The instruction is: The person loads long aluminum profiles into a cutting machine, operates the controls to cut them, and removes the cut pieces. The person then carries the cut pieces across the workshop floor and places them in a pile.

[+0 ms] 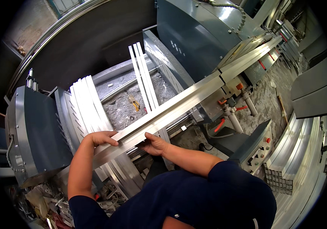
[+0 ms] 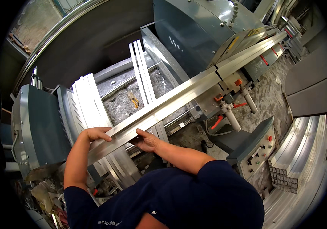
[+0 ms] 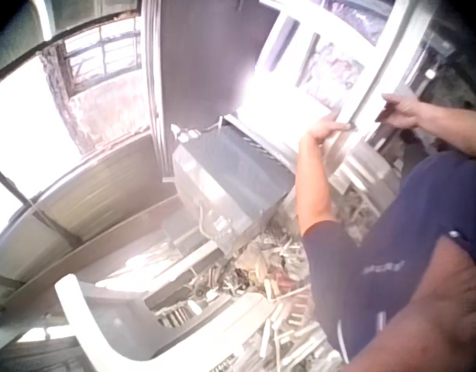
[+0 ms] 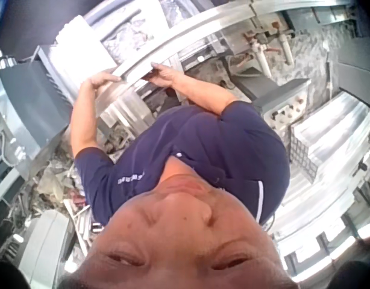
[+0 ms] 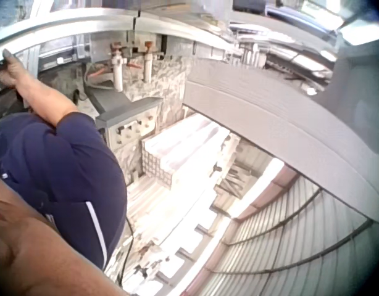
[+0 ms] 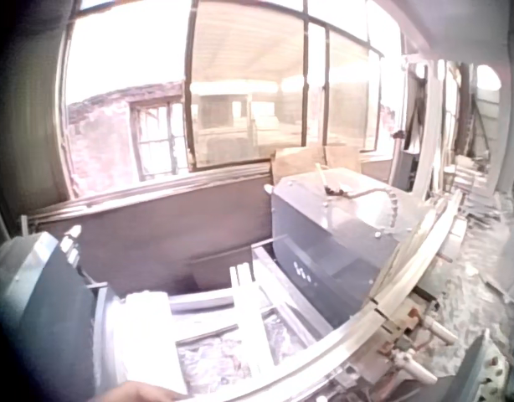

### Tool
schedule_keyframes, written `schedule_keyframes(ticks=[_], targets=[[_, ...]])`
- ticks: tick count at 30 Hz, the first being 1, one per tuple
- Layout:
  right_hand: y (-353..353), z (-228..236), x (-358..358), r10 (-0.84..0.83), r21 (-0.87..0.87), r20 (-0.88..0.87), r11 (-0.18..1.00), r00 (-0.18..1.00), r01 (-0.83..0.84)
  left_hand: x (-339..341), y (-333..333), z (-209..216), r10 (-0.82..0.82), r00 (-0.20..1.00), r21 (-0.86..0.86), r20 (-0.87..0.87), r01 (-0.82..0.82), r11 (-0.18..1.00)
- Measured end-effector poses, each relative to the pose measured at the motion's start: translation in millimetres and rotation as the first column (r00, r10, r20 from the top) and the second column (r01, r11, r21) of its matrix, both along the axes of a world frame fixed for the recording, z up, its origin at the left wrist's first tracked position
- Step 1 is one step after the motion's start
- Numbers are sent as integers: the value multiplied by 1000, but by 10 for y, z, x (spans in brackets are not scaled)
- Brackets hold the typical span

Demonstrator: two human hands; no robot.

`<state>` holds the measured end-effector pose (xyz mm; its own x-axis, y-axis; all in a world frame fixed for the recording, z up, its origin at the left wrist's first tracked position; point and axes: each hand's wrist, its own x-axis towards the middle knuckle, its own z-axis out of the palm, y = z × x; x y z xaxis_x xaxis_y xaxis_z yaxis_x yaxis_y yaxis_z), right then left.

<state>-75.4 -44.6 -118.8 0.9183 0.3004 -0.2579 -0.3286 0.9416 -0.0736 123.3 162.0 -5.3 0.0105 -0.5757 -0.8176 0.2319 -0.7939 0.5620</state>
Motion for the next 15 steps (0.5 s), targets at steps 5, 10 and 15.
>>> schedule_keyframes(ticks=[5, 10, 15], targets=[[277, 281, -218, 145, 103, 80, 983, 986, -153, -395, 421, 397, -3, 999, -73, 44, 6, 997], [646, 480, -563, 321, 139, 59, 935, 945, -326, -1157, 981, 813, 209, 978, -11, 1, -209, 978], [728, 269, -627, 416, 185, -2, 894, 909, -408, -1927, 1156, 629, 484, 875, 7, -5, -484, 875]])
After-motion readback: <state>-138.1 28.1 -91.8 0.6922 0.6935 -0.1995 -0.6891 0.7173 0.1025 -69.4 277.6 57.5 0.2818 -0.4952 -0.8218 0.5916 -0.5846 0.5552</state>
